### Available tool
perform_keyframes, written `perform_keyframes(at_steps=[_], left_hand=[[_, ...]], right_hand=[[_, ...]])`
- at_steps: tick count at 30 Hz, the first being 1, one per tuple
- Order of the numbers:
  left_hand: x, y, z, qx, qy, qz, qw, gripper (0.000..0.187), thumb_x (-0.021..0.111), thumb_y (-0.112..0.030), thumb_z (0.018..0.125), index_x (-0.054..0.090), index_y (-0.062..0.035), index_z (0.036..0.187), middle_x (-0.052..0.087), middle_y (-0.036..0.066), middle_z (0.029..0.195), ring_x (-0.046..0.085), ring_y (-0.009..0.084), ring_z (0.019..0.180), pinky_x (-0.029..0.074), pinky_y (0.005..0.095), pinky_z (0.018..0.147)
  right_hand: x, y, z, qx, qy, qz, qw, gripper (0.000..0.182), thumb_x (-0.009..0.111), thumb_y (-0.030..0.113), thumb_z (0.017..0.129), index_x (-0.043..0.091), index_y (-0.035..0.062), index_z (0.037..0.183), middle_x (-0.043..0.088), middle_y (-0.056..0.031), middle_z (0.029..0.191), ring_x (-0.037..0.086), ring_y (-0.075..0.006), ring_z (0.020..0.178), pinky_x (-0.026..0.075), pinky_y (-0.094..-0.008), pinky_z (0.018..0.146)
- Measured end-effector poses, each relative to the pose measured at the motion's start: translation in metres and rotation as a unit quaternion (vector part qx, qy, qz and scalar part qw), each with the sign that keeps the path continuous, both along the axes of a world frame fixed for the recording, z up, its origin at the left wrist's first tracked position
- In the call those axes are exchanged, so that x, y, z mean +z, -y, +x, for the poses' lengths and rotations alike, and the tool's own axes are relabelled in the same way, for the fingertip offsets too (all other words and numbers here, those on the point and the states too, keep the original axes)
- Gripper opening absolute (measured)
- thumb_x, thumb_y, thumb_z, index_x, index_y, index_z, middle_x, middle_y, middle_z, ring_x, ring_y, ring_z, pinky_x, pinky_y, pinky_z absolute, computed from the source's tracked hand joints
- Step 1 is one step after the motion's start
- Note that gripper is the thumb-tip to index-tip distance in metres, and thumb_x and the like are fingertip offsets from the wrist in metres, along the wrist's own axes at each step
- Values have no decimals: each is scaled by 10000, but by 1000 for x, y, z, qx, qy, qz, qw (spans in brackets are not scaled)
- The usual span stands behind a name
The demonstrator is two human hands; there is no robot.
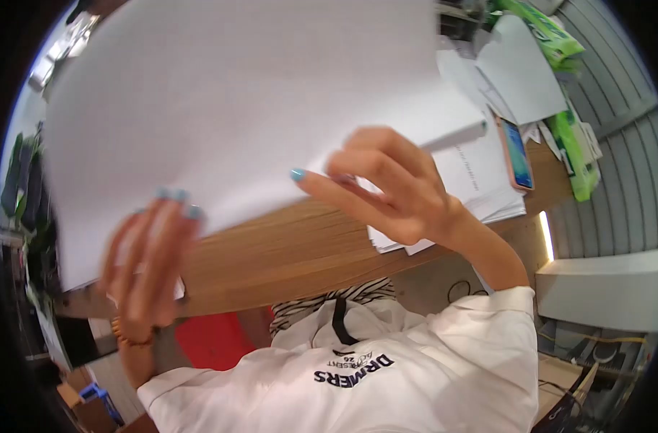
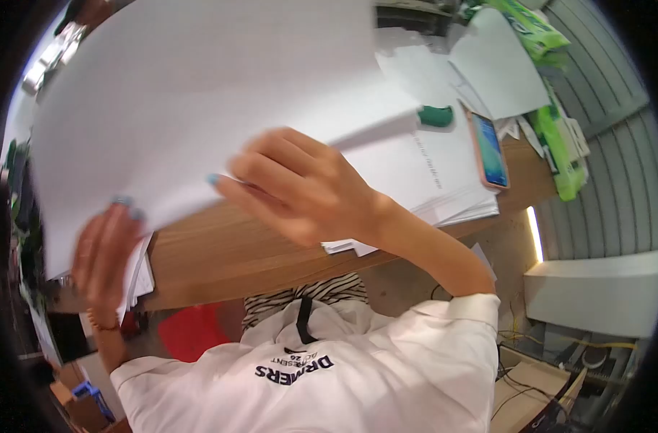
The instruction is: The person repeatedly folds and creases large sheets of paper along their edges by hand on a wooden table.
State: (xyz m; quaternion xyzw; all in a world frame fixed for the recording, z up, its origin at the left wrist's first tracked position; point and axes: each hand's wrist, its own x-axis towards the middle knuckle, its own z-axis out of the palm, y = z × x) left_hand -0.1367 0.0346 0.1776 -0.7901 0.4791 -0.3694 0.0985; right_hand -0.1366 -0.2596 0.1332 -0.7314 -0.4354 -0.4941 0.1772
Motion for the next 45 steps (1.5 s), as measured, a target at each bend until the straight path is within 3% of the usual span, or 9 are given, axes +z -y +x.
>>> perform_keyframes(at_steps=[5, 11, 15, 21, 24, 29, 34, 39, 45], left_hand=[[-74, -8, -2, -43, -47, -11, 998, 123, 707, -64, 769, 707, -10, 879, 690, 84, 919, 668, 204, 845, 537, 319, 715], [-108, -43, -2, -29, -101, 8, 994, 142, 706, -66, 767, 688, 5, 890, 672, 76, 830, 658, 182, 786, 524, 284, 648], [-108, -58, 1, 5, -152, 29, 988, 230, 732, -122, 751, 674, -5, 939, 657, 86, 883, 649, 199, 798, 509, 290, 656], [-103, 39, 3, -34, -257, -124, 958, 403, 756, -222, 722, 633, -17, 1047, 622, 67, 963, 615, 215, 869, 504, 317, 745], [-119, 69, 14, -92, -309, -156, 934, 358, 766, -152, 681, 650, -33, 998, 617, 63, 946, 614, 223, 840, 518, 338, 702], [-129, 71, 17, -128, -288, -111, 943, 213, 681, -20, 735, 648, -23, 945, 598, 60, 888, 598, 207, 774, 511, 318, 607], [-130, 70, 20, -126, -335, -143, 923, 197, 648, -4, 732, 632, 10, 927, 581, 69, 838, 585, 215, 753, 501, 315, 627], [-129, 68, 20, -125, -329, -185, 918, 177, 678, -8, 734, 640, 1, 907, 588, 56, 789, 585, 199, 692, 496, 305, 572], [-112, 63, 23, -24, -517, -221, 827, 116, 680, -16, 754, 704, -46, 864, 621, 69, 787, 586, 195, 637, 482, 299, 570]], right_hand=[[-52, 3, -17, -19, -170, -43, 984, 373, 695, -27, 579, 699, 12, 950, 520, -41, 789, 524, -186, 721, 473, -288, 580], [-82, 19, -18, -46, -211, -105, 971, 375, 698, 7, 590, 690, 22, 965, 514, -29, 772, 540, -176, 719, 479, -301, 600], [-89, 25, -18, -61, -237, -105, 964, 255, 659, 33, 635, 666, 29, 890, 539, -28, 769, 551, -183, 713, 479, -299, 623], [-89, 23, -16, -63, -245, -85, 964, 257, 644, 45, 630, 670, 51, 885, 538, -24, 767, 540, -174, 707, 469, -295, 610], [-92, 22, -17, -63, -245, -63, 965, 260, 636, 46, 626, 672, 58, 883, 543, -24, 771, 544, -175, 721, 463, -290, 603], [-88, 18, -22, -74, -269, -64, 958, 278, 655, 39, 624, 667, 53, 902, 566, -30, 803, 564, -185, 756, 482, -296, 626], [-86, 2, -23, -61, -269, -100, 956, 245, 638, 61, 659, 646, 32, 902, 592, -49, 853, 589, -203, 815, 505, -325, 680], [-96, -6, -20, -66, -233, -83, 967, 102, 592, 96, 681, 548, 38, 752, 570, -60, 825, 565, -196, 775, 477, -298, 662], [-84, -2, -13, -56, -378, -77, 921, 122, 601, 51, 729, 594, 38, 849, 587, -81, 840, 599, -236, 795, 510, -326, 669]])
